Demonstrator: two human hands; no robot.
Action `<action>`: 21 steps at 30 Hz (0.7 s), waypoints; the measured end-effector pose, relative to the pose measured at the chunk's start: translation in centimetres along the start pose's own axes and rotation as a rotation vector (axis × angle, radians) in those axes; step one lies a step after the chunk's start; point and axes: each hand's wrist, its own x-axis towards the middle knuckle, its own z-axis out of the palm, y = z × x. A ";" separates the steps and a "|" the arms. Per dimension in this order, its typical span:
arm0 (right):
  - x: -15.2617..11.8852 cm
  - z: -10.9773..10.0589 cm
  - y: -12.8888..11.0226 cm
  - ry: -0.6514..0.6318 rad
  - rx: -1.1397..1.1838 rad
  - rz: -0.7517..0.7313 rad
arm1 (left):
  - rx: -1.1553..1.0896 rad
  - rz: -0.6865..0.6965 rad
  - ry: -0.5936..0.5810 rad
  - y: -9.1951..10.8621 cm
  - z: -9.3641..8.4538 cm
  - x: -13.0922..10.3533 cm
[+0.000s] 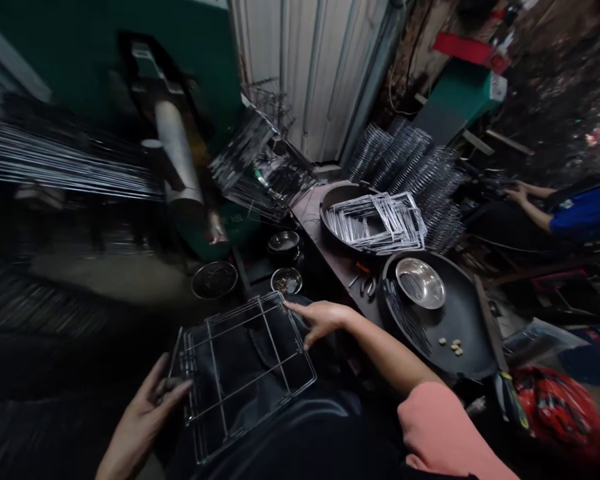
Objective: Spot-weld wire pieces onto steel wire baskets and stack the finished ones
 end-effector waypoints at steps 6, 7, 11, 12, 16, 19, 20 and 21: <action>-2.4 -1.2 -2.0 0.418 0.513 -0.120 | 0.033 0.285 0.396 2.7 -3.9 -3.2; -2.2 -1.2 -3.1 0.455 0.610 -0.127 | 0.105 0.377 0.383 3.0 -3.7 -4.0; -0.6 -0.5 -7.7 0.403 0.951 -0.148 | 0.267 0.814 0.121 2.6 -0.5 -6.5; -0.3 -0.3 -8.6 0.382 1.023 -0.161 | 0.310 0.933 0.029 2.1 0.6 -6.9; -0.1 0.6 -10.0 0.427 1.140 -0.198 | 0.715 1.538 -0.232 0.5 3.5 -7.1; -0.4 1.7 -9.3 0.446 1.120 -0.132 | 0.974 1.764 -0.205 0.0 4.5 -6.4; -0.4 2.0 -9.0 0.436 1.112 -0.117 | 1.005 1.784 -0.204 -0.1 4.7 -6.2; -0.5 2.2 -8.7 0.427 1.104 -0.113 | 1.007 1.797 -0.213 -0.2 4.9 -6.2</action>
